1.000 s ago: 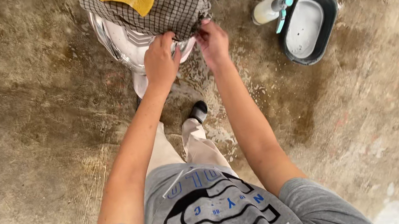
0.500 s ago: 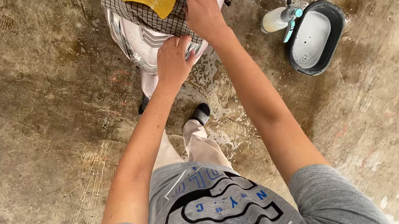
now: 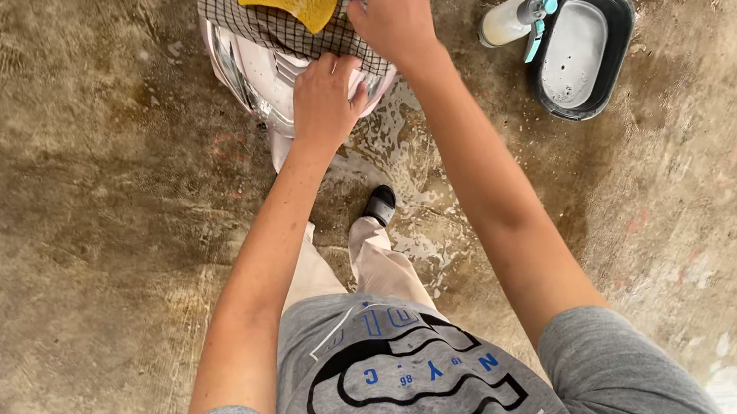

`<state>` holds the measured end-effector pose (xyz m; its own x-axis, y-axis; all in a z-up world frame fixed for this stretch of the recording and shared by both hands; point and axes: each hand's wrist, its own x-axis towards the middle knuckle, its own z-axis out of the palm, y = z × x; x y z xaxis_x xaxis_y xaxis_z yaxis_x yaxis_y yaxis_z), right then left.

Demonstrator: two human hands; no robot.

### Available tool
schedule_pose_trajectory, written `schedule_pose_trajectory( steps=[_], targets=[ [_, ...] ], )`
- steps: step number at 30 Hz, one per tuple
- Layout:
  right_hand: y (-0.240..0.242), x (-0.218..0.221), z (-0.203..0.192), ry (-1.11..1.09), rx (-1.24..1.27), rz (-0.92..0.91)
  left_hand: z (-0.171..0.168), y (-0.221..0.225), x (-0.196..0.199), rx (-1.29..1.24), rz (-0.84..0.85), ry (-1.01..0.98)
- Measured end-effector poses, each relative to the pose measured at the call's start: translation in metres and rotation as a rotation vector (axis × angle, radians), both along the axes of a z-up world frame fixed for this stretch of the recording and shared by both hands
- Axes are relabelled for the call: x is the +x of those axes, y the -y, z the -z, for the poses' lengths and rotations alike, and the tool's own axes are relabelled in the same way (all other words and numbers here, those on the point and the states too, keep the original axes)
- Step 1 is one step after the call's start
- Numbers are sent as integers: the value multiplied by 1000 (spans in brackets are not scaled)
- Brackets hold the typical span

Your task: The person sprays a cleaning solution from a pump-action bottle onto a pink scooter, covering the seat, body panels, and handlebars. They then use a yellow sponge to scrub the scooter's surfaces, including the front fairing and side panels, generating soap suds.

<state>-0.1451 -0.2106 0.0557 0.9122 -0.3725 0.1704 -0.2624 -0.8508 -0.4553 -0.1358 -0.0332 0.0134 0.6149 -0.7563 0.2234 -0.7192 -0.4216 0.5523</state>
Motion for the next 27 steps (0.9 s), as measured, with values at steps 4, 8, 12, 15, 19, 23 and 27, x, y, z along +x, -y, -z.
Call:
schedule_pose_trajectory(
  steps=[4,8,12,15,19,23,27],
  targets=[
    [-42,-17,-2,171,-104,81,-21,-13,22,-67,-22,-16],
    [-83,-15,-8,182,-14,113,-49,-33,57,-122,-30,144],
    [-97,10,-22,173,-310,88,-61,-51,90,-89,-27,179],
    [-85,42,-16,95,-386,13,-57,-58,110,-55,-4,243],
    [-76,34,-1,173,-382,63,-42,-72,126,-147,66,226],
    [-106,-31,21,321,-107,362,-28,-86,128,-189,134,278],
    [-172,-83,63,247,-131,323,-11,-88,126,-204,250,366]
  ],
)
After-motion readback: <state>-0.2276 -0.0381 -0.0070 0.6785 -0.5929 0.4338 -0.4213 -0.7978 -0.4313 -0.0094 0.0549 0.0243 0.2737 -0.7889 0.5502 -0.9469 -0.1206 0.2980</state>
